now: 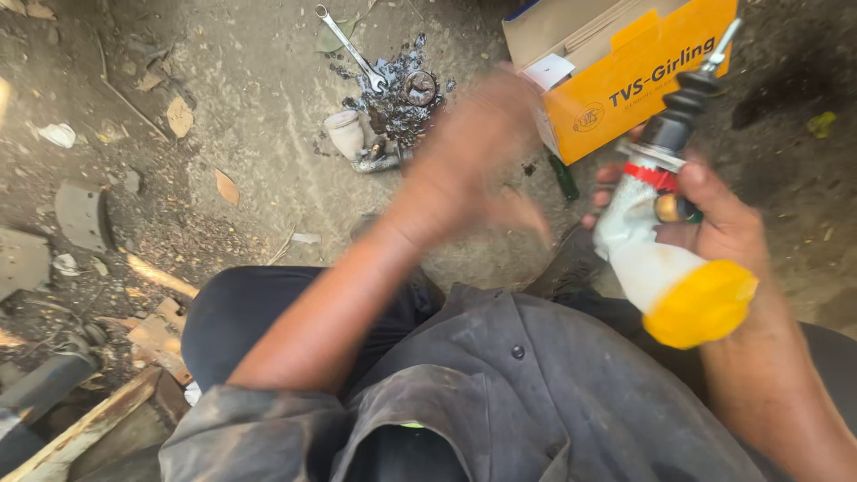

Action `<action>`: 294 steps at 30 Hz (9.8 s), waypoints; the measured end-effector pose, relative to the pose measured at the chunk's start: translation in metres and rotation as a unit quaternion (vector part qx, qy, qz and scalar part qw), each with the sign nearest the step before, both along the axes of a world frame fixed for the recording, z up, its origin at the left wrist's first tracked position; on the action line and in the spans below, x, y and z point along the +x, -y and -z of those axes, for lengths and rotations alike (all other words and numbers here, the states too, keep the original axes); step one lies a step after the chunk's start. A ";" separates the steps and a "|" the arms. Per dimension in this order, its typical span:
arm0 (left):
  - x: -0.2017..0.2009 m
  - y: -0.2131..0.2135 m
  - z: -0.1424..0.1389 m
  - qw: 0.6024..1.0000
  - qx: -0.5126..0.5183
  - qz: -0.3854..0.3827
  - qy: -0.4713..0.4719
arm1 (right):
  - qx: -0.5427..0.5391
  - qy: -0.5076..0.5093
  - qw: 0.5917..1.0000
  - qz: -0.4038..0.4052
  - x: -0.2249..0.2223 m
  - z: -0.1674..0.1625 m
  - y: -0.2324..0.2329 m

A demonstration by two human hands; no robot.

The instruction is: The person cleans a mechanical part with a cloth and liquid, then uses a wrench and screwdriver to disassemble it. They retrieve a new part from a box and begin assembling it with the cleaned components.

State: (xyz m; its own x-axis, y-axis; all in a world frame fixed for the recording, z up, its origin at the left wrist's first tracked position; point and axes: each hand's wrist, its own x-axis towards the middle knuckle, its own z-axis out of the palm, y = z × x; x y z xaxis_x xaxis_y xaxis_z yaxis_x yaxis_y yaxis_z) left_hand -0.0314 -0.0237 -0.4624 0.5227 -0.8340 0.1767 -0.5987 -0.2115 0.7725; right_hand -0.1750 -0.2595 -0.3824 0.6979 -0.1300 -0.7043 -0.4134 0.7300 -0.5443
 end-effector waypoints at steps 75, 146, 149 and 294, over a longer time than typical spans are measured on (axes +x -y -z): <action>-0.022 0.026 -0.020 0.566 -0.196 -0.247 -0.762 | 0.031 0.120 0.992 -0.013 0.016 0.007 -0.026; -0.040 0.020 -0.043 0.812 -0.144 -0.075 -0.560 | -0.088 0.162 0.980 -0.079 0.003 0.033 -0.030; -0.036 0.019 -0.053 0.845 -0.138 -0.053 -0.514 | -0.105 0.194 0.972 -0.076 0.008 0.015 -0.034; -0.024 0.030 -0.053 0.971 0.237 0.019 -0.017 | -0.374 -0.038 0.850 -0.368 0.001 0.040 0.039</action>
